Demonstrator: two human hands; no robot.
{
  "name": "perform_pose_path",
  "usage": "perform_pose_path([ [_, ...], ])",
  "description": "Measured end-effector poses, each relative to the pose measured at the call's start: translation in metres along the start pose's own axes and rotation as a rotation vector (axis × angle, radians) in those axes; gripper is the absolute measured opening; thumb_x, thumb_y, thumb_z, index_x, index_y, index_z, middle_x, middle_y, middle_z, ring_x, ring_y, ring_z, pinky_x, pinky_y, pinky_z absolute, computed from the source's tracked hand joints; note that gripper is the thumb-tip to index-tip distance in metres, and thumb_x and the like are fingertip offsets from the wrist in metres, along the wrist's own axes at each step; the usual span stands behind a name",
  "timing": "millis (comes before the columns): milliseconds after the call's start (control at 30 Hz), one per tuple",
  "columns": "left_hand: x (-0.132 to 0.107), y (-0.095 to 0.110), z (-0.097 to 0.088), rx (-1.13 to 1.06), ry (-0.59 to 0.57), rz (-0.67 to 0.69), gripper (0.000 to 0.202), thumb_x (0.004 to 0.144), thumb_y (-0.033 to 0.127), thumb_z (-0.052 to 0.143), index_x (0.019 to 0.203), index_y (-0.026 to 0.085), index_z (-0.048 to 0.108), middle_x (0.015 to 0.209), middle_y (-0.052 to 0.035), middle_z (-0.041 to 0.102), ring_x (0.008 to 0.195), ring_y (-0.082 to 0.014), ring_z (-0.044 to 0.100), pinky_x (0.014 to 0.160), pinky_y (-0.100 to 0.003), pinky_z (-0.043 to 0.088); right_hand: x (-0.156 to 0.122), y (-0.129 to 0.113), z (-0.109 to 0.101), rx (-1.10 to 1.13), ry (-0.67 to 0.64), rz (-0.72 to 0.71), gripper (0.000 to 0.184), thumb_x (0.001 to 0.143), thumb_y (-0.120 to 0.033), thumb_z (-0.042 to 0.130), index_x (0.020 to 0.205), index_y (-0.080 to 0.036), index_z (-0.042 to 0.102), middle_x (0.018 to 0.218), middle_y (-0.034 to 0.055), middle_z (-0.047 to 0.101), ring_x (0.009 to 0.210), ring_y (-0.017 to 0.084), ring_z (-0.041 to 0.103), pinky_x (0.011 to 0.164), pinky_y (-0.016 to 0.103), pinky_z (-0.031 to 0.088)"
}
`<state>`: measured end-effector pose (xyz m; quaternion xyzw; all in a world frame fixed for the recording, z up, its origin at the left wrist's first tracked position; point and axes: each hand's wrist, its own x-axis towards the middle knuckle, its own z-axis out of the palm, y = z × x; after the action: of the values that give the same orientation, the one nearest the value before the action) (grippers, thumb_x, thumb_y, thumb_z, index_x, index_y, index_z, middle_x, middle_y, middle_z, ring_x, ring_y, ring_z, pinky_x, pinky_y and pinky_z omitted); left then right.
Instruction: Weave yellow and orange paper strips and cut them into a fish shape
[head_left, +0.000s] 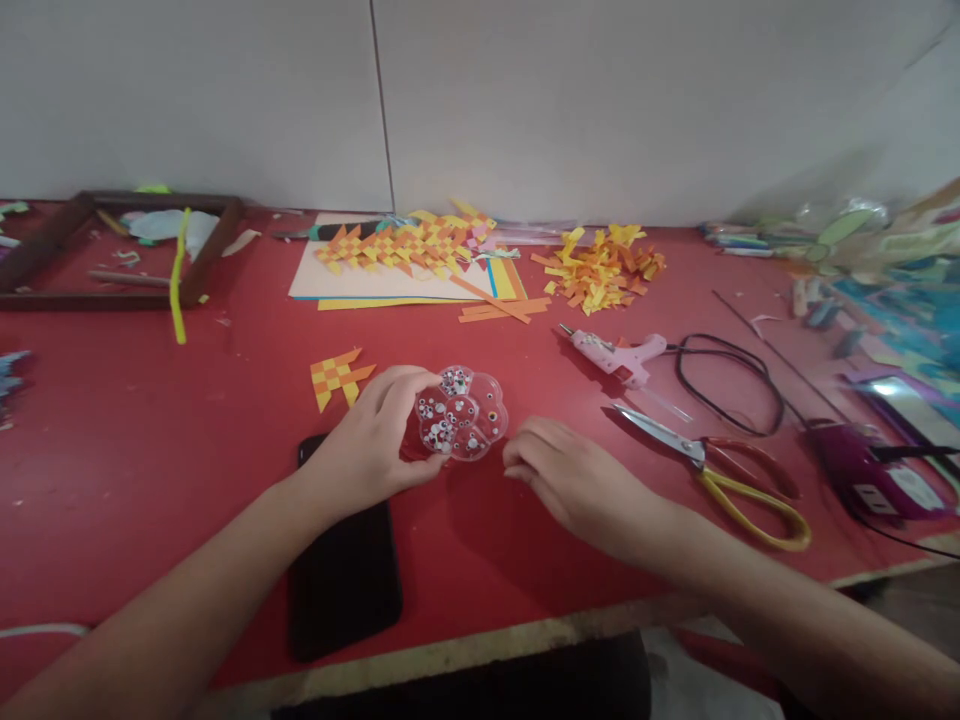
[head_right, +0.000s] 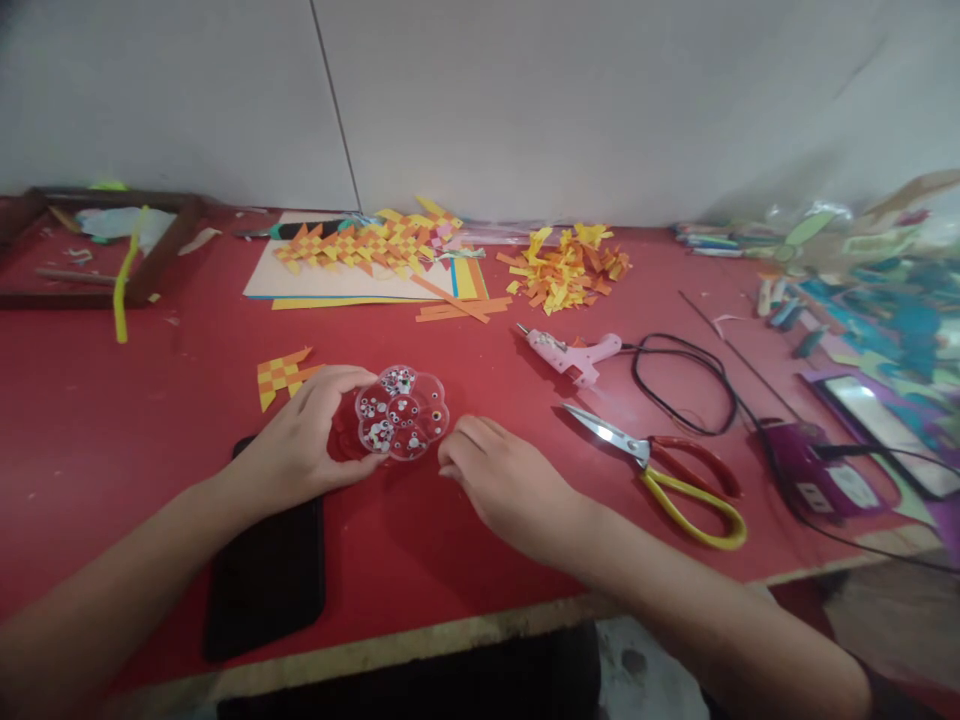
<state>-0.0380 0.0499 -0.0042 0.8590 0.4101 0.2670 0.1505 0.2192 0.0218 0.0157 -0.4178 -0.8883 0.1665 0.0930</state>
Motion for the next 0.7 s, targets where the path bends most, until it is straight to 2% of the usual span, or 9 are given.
perform_pose_path([
  [100, 0.002, 0.001, -0.001, 0.012, -0.005, 0.005, 0.06, 0.079, 0.028, 0.07, 0.129, 0.016, 0.039, 0.125, -0.0163, 0.054, 0.121, -0.0314, 0.052, 0.104, -0.046, 0.044, 0.018, 0.007, -0.009, -0.031, 0.207, -0.009, 0.015, 0.098, -0.019, 0.048, 0.088, -0.017, 0.059, 0.085, 0.0067, 0.061, 0.08, 0.02, 0.056, 0.077, 0.034, 0.046],
  [167, 0.003, 0.002, -0.002, 0.004, -0.014, 0.0, 0.059, 0.078, 0.027, 0.07, 0.127, 0.016, 0.04, 0.123, -0.0153, 0.055, 0.119, -0.0308, 0.053, 0.103, -0.045, 0.045, 0.035, 0.018, -0.015, -0.069, 0.278, 0.0, 0.017, 0.098, -0.021, 0.047, 0.089, -0.017, 0.061, 0.086, 0.0081, 0.062, 0.083, 0.021, 0.056, 0.079, 0.035, 0.045],
  [300, 0.004, 0.003, -0.004, -0.046, -0.049, -0.033, 0.059, 0.079, 0.029, 0.07, 0.128, 0.019, 0.039, 0.122, -0.013, 0.055, 0.117, -0.03, 0.054, 0.101, -0.044, 0.046, 0.058, 0.031, -0.021, -0.084, 0.183, -0.049, 0.022, 0.098, -0.019, 0.045, 0.093, -0.018, 0.066, 0.09, 0.0086, 0.065, 0.086, 0.022, 0.058, 0.082, 0.037, 0.046],
  [400, 0.003, 0.001, -0.003, -0.057, -0.073, -0.068, 0.06, 0.078, 0.03, 0.071, 0.129, 0.021, 0.039, 0.124, -0.0122, 0.055, 0.118, -0.0304, 0.055, 0.1, -0.045, 0.047, 0.062, 0.023, -0.023, -0.044, 0.133, -0.181, 0.022, 0.099, -0.023, 0.047, 0.098, -0.02, 0.069, 0.093, 0.0075, 0.066, 0.088, 0.021, 0.058, 0.083, 0.036, 0.047],
  [533, 0.003, 0.0, -0.001, -0.064, -0.079, -0.077, 0.061, 0.077, 0.031, 0.073, 0.127, 0.021, 0.04, 0.122, -0.0122, 0.055, 0.116, -0.0303, 0.056, 0.098, -0.045, 0.049, 0.062, 0.011, -0.027, -0.06, 0.055, -0.363, 0.019, 0.096, -0.022, 0.053, 0.093, -0.018, 0.072, 0.095, 0.0081, 0.065, 0.09, 0.021, 0.056, 0.084, 0.035, 0.047],
  [600, 0.003, 0.0, -0.001, -0.065, -0.077, -0.081, 0.062, 0.076, 0.032, 0.074, 0.127, 0.022, 0.04, 0.122, -0.012, 0.055, 0.116, -0.0302, 0.056, 0.098, -0.045, 0.049, 0.064, 0.013, -0.032, -0.057, 0.067, -0.35, 0.021, 0.096, -0.021, 0.051, 0.092, -0.018, 0.072, 0.093, 0.0075, 0.065, 0.088, 0.02, 0.057, 0.083, 0.034, 0.047],
  [700, 0.003, 0.0, -0.001, -0.069, -0.084, -0.082, 0.063, 0.076, 0.031, 0.074, 0.129, 0.022, 0.039, 0.124, -0.0121, 0.055, 0.118, -0.0298, 0.056, 0.101, -0.046, 0.048, 0.067, 0.026, -0.043, -0.048, 0.178, -0.213, 0.02, 0.096, -0.022, 0.051, 0.092, -0.02, 0.07, 0.091, 0.0059, 0.067, 0.089, 0.02, 0.059, 0.081, 0.033, 0.047],
])
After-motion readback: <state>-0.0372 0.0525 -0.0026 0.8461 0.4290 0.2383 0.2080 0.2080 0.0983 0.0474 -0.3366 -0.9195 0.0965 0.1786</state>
